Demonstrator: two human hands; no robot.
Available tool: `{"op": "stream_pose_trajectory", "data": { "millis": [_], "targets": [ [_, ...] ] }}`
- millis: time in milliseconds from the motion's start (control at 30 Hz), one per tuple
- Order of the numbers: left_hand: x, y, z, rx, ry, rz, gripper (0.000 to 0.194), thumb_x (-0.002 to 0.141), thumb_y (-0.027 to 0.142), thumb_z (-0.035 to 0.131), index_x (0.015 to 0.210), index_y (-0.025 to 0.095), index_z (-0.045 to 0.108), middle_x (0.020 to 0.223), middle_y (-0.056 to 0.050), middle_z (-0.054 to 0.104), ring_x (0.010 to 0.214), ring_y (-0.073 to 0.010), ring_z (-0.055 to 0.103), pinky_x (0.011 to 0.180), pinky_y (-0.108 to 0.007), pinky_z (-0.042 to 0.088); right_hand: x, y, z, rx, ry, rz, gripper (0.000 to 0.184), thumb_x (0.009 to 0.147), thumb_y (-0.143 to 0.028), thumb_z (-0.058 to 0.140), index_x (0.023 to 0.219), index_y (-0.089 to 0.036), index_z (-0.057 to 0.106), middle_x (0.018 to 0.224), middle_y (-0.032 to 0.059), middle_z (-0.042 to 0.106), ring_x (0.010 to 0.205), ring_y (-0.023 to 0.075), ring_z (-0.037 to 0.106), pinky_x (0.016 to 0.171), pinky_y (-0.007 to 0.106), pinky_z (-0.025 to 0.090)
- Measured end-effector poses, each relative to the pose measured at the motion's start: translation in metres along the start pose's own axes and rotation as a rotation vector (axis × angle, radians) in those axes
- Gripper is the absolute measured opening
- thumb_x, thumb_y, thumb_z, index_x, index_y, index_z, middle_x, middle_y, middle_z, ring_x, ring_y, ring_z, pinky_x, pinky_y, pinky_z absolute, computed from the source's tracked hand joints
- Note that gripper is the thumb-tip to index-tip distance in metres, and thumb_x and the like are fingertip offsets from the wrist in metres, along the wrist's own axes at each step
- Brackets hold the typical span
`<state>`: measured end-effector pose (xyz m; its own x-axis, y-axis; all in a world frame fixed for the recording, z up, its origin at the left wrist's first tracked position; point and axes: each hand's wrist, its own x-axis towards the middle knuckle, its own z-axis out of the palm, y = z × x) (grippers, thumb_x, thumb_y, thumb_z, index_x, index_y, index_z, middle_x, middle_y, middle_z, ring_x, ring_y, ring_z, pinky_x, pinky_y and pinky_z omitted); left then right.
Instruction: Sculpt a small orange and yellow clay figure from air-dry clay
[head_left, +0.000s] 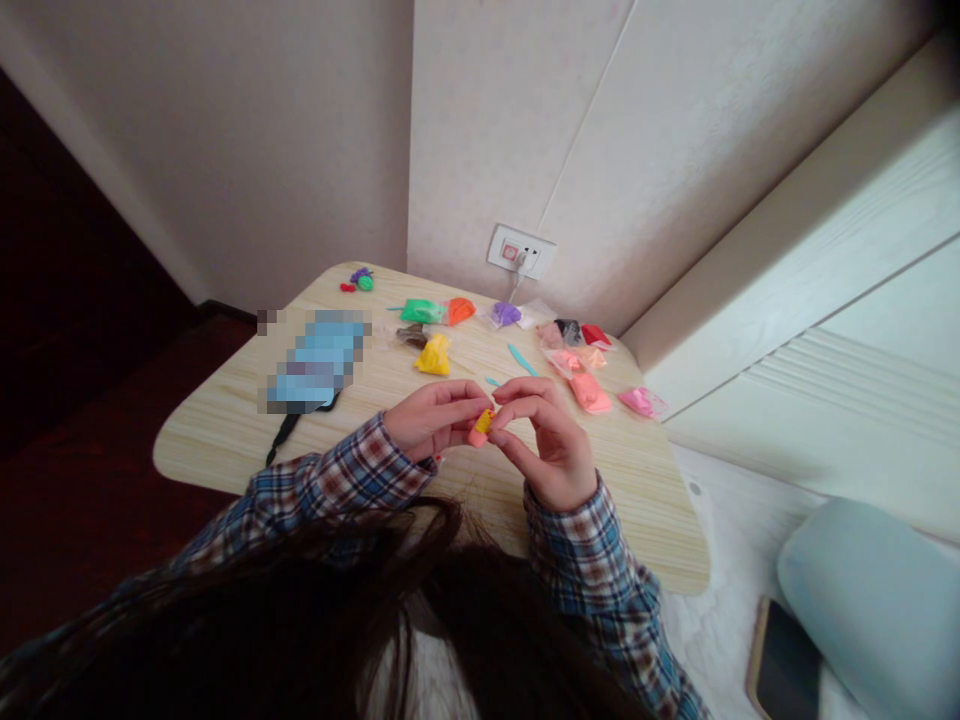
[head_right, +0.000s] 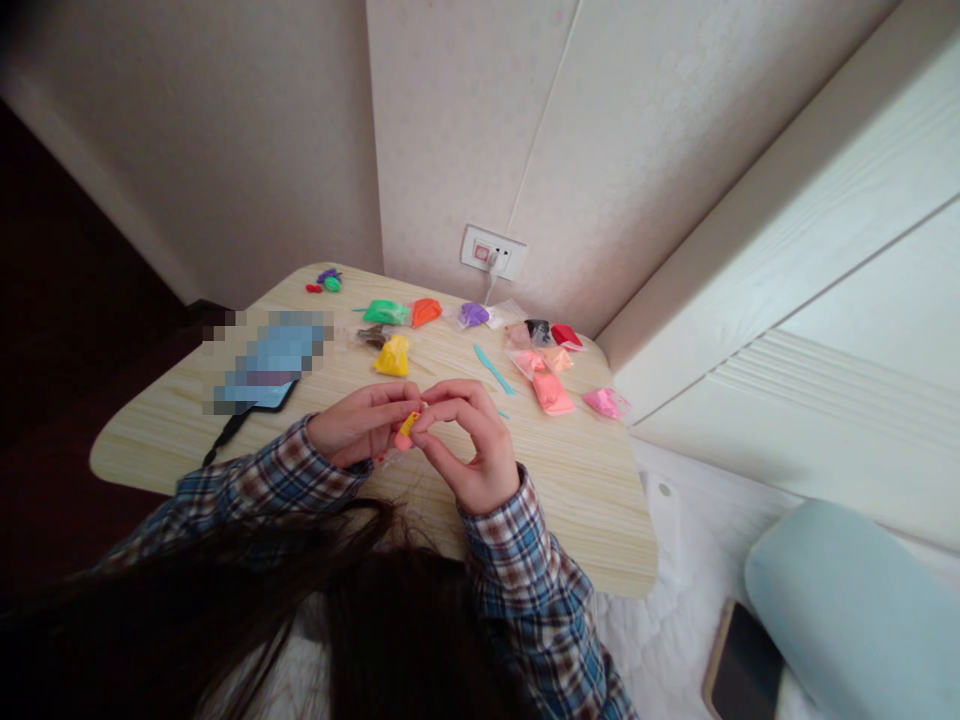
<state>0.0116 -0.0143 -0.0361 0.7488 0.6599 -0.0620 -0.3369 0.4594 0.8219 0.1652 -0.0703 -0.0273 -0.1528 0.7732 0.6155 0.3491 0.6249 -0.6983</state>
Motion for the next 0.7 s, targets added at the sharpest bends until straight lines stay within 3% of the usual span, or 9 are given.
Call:
{"op": "stream_pose_trajectory", "data": {
  "millis": [367, 533, 700],
  "targets": [
    [0.0003, -0.0003, 0.0002, -0.001, -0.018, 0.012, 0.029, 0.066, 0.03, 0.074, 0.07, 0.011, 0.053, 0.055, 0.004, 0.058, 0.048, -0.0048, 0.054, 0.05, -0.016, 0.04, -0.0004, 0.0009, 0.001, 0.055, -0.006, 0.037, 0.008, 0.077, -0.022, 0.061, 0.084, -0.024, 0.057, 0.095, 0.0054, 0.057, 0.092, 0.0187, 0.054, 0.076, 0.036, 0.048],
    [-0.0008, 0.0006, 0.0021, 0.023, 0.013, 0.0, 0.028, 0.066, 0.028, 0.074, 0.07, 0.011, 0.053, 0.057, 0.004, 0.058, 0.046, -0.0043, 0.053, 0.049, -0.016, 0.041, -0.0012, 0.0009, 0.0017, 0.12, -0.038, 0.123, 0.018, 0.076, -0.024, 0.061, 0.092, -0.024, 0.054, 0.099, 0.0053, 0.055, 0.092, 0.0174, 0.053, 0.069, 0.031, 0.048],
    [-0.0006, 0.0012, 0.0046, 0.041, 0.012, -0.008, 0.03, 0.064, 0.027, 0.075, 0.072, 0.011, 0.052, 0.059, 0.003, 0.06, 0.046, -0.0049, 0.054, 0.047, -0.016, 0.041, -0.0026, 0.0018, 0.0023, 0.189, -0.093, 0.213, 0.024, 0.077, -0.027, 0.06, 0.099, -0.025, 0.051, 0.107, 0.0058, 0.053, 0.1, 0.018, 0.052, 0.073, 0.031, 0.049]
  ]
}}
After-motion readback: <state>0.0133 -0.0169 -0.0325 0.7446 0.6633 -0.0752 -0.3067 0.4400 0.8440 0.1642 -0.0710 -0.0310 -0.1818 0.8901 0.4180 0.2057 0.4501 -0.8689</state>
